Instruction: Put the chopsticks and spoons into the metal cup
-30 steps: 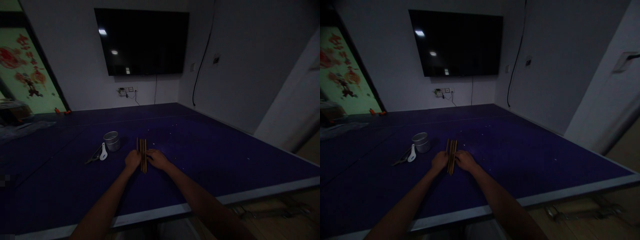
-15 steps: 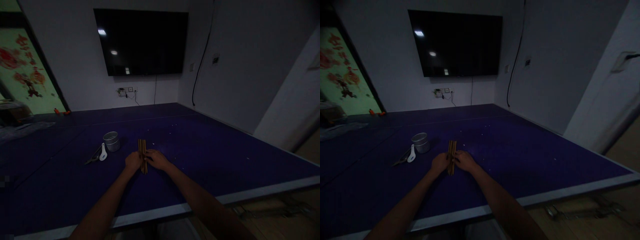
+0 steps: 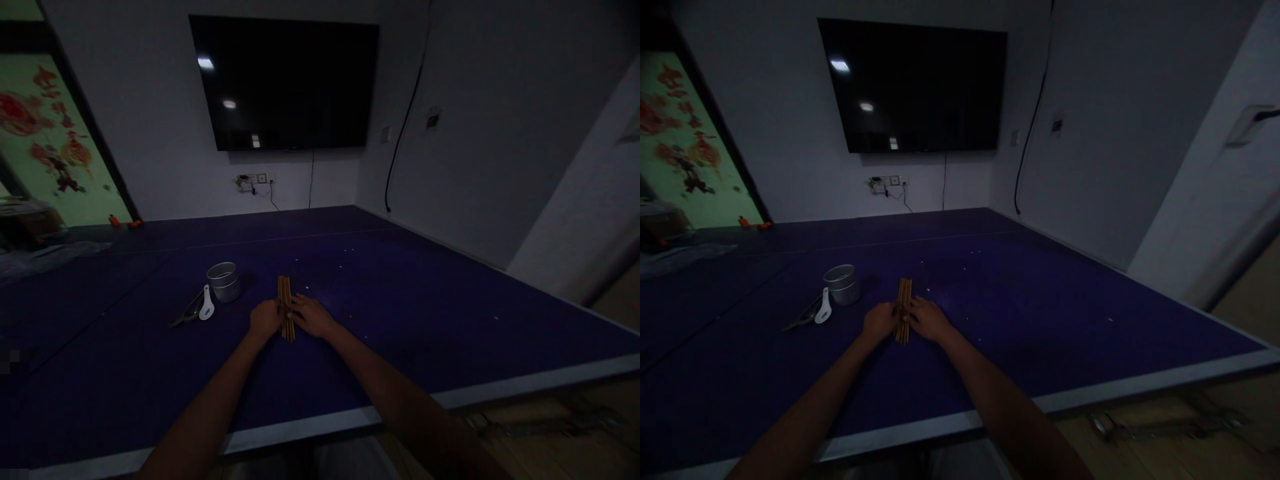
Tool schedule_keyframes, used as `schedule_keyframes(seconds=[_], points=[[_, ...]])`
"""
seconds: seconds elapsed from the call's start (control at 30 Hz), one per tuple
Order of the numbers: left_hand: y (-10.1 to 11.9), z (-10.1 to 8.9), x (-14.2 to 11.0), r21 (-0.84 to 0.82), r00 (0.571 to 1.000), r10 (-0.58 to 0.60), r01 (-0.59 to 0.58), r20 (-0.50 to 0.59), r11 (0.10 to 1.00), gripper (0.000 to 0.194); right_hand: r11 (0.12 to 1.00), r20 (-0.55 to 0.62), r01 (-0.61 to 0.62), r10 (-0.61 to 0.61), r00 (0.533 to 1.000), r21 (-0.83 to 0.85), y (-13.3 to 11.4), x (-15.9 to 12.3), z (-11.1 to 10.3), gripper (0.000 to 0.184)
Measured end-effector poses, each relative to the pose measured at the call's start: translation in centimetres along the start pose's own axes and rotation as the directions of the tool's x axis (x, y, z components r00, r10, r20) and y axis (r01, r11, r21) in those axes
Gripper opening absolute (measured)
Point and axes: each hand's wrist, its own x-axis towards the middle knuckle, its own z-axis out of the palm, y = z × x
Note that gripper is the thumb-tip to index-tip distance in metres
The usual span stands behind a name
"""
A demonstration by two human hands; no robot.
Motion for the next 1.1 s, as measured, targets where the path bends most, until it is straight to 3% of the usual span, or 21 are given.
schedule_keyframes(seconds=[0.5, 0.73, 1.1], points=[[0.02, 0.06, -0.72, 0.008, 0.999, 0.035, -0.035, -0.024, 0.999, 0.037, 0.999, -0.02, 0.044, -0.043, 0.999, 0.012, 0.0, -0.19, -0.14, 0.038], [0.18, 0.44, -0.7, 0.015, 0.992, 0.115, -0.115, -0.043, 0.993, 0.037, 0.996, -0.027, 0.084, -0.084, 0.996, 0.012, -0.07, -0.22, -0.23, 0.034], [-0.01, 0.89, -0.45, 0.01, 0.989, 0.133, -0.133, -0.069, 0.991, 0.035, 0.998, -0.028, 0.05, -0.05, 0.998, 0.031, -0.39, -0.52, -0.4, 0.036]])
